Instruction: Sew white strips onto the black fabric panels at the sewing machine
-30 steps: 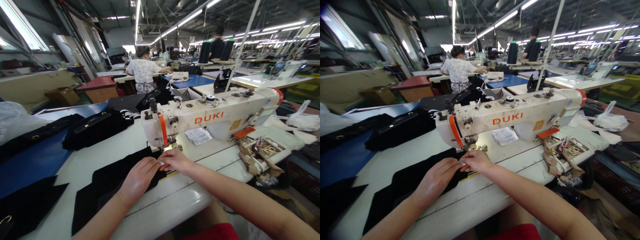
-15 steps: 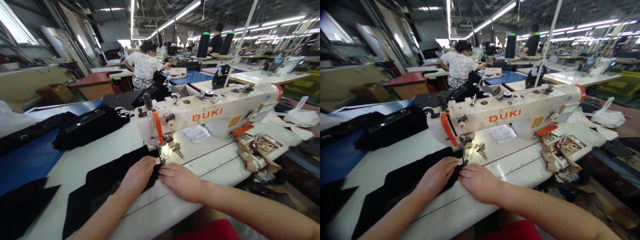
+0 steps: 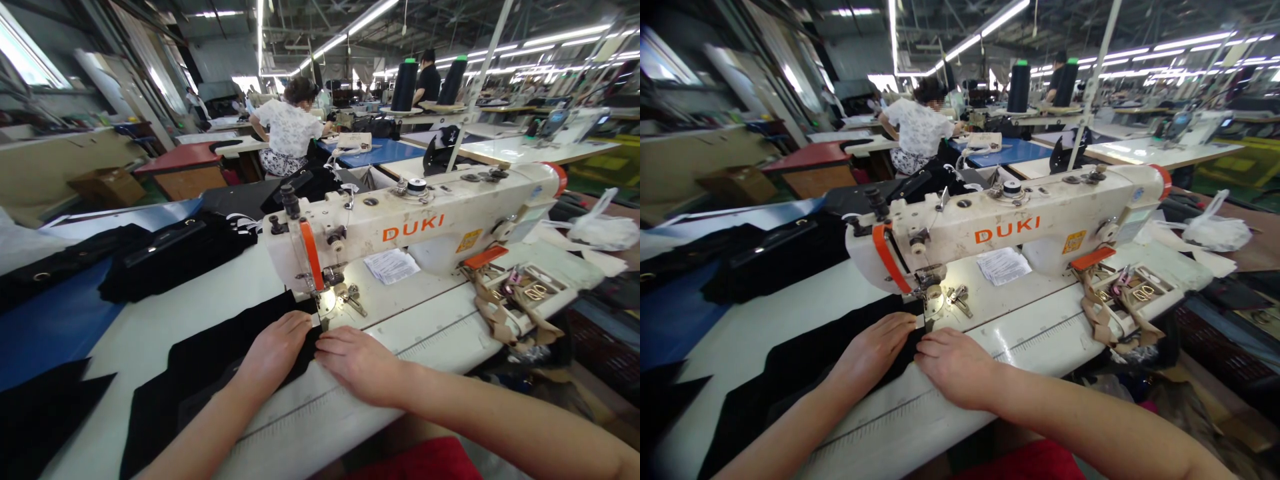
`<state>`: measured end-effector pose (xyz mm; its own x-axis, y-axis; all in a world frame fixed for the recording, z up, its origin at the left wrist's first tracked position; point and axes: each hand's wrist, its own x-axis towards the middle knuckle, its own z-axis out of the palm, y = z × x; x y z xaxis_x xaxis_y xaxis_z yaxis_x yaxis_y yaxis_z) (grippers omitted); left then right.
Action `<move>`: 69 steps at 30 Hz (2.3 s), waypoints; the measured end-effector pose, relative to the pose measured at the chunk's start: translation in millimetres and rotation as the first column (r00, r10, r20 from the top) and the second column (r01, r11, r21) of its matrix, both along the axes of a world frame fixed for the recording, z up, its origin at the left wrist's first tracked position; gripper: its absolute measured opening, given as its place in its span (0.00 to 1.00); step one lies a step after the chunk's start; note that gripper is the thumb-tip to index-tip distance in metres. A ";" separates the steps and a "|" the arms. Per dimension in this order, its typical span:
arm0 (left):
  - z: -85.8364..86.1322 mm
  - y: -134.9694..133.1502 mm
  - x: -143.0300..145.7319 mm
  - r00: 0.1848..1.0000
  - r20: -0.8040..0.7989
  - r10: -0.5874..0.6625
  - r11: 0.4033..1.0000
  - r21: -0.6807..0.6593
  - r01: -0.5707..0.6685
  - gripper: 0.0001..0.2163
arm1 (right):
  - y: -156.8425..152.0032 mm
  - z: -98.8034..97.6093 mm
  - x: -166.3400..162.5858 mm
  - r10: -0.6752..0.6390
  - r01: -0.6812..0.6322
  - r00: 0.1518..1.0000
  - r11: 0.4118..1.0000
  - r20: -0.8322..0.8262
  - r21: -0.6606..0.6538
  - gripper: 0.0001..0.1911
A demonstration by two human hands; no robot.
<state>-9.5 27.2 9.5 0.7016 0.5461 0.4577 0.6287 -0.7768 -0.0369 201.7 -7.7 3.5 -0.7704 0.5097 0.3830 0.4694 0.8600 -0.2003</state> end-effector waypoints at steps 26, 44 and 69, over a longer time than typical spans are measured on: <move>-1.1 -4.8 2.7 0.982 -0.084 0.168 0.964 -0.193 -0.182 0.18 | 54.0 4.0 -4.0 -0.197 0.183 0.973 0.975 0.120 0.123 0.05; -4.0 9.2 5.3 0.991 -0.029 0.133 0.979 -0.151 -0.136 0.19 | 60.0 0.8 -3.3 -0.214 0.203 0.968 0.975 0.134 0.095 0.07; -8.3 32.7 2.2 0.985 -0.016 0.174 0.974 -0.143 -0.174 0.21 | 58.4 -5.5 -1.6 -0.248 0.240 0.967 0.964 0.057 0.114 0.07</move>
<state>-7.3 59.9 1.1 0.5914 0.7196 0.3639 0.7547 -0.6529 0.0645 200.1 50.7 -2.0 -0.6546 0.6451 0.3942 0.6770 0.7323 -0.0741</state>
